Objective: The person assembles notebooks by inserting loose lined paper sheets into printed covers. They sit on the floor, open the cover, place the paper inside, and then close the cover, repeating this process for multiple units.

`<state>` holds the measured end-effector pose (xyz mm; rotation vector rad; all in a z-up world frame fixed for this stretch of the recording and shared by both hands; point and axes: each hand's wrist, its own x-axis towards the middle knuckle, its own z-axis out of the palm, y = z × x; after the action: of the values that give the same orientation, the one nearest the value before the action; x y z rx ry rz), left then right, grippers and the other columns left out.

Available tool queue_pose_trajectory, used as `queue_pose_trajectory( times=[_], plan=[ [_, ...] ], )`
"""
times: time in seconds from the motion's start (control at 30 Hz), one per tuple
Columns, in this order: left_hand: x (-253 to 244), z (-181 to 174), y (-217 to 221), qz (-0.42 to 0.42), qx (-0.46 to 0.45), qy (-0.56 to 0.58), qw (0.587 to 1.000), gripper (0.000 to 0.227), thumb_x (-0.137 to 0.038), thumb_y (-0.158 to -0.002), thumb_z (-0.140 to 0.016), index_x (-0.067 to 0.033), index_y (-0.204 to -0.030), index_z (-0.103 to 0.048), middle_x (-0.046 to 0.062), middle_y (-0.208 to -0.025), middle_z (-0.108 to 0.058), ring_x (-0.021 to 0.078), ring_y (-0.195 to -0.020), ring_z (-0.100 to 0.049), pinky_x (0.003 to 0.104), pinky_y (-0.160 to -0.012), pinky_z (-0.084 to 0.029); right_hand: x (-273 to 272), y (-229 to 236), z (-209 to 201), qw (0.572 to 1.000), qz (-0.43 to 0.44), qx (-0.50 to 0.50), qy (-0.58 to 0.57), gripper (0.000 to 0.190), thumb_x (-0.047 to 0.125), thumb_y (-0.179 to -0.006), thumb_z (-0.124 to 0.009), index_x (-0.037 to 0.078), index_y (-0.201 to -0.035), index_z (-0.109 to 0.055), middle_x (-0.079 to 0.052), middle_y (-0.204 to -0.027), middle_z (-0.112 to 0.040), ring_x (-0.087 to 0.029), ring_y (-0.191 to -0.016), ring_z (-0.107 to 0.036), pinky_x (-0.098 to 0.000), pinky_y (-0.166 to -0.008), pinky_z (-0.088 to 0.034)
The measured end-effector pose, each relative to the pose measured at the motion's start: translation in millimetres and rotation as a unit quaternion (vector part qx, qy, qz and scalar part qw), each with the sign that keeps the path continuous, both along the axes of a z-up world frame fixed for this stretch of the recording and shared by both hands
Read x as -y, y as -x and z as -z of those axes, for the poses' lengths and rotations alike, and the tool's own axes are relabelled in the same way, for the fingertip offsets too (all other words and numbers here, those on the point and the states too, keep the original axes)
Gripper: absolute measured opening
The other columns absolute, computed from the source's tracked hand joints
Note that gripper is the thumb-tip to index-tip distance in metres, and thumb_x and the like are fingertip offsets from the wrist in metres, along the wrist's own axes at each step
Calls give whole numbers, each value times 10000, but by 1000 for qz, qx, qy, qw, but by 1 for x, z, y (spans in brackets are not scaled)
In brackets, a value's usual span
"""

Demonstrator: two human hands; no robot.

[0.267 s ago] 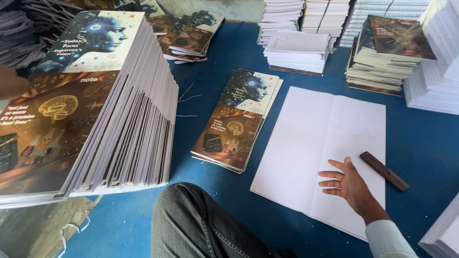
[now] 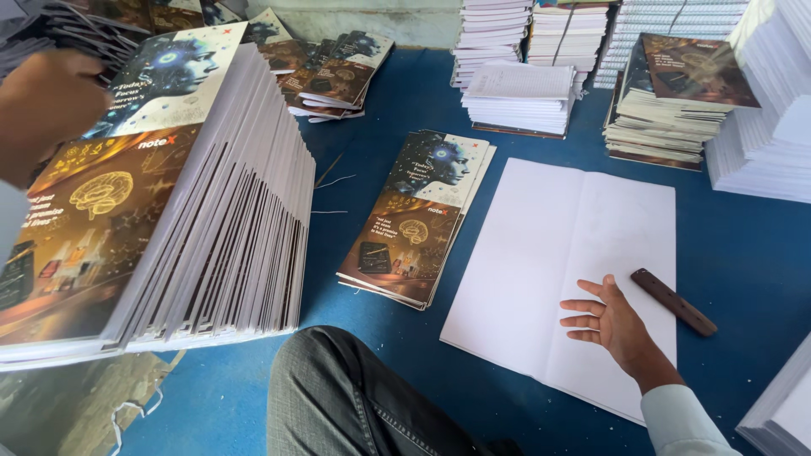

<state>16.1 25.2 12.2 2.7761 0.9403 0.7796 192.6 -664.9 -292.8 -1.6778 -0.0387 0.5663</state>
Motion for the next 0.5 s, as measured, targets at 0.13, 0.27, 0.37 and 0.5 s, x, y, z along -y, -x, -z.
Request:
queue_pose_trajectory(
  times=[0.13, 0.27, 0.37, 0.5],
  plan=[
    [71, -17, -41, 79, -15, 18, 997, 483, -226, -947, -717, -46, -1385, -620, 217, -1168, -711, 355, -970, -714, 470, -841, -562, 2, -3, 2, 1000, 18, 10, 5, 804, 606, -978, -203, 11, -1475, -418, -307, -1233, -673, -420, -1087, -697, -477, -896, -570],
    [151, -2, -87, 249, 42, -90, 963, 410, -207, -902, -771, -21, -1260, -700, 211, -1143, -710, 336, -1044, -684, 430, -903, -521, 4, -3, -1, 999, 25, 20, 1, 751, 560, -1003, -225, 4, -1467, -424, -292, -1220, -680, -406, -1077, -702, -471, -886, -582],
    [215, 20, -120, 292, 40, -66, 953, 322, -219, -909, -757, -22, -1160, -713, 193, -1070, -729, 318, -980, -716, 418, -873, -547, 5, -1, -3, 999, 31, 21, 10, 750, 555, -1002, -216, 5, -1466, -429, -291, -1221, -682, -405, -1080, -703, -467, -891, -582],
    [282, 64, -146, 344, 57, -3, 937, 329, -211, -844, -767, -41, -1122, -719, 177, -993, -738, 306, -911, -722, 407, -815, -559, 7, 0, -4, 999, 33, 30, 8, 760, 566, -1005, -214, -2, -1466, -420, -293, -1217, -679, -406, -1078, -705, -460, -885, -586]
  ],
)
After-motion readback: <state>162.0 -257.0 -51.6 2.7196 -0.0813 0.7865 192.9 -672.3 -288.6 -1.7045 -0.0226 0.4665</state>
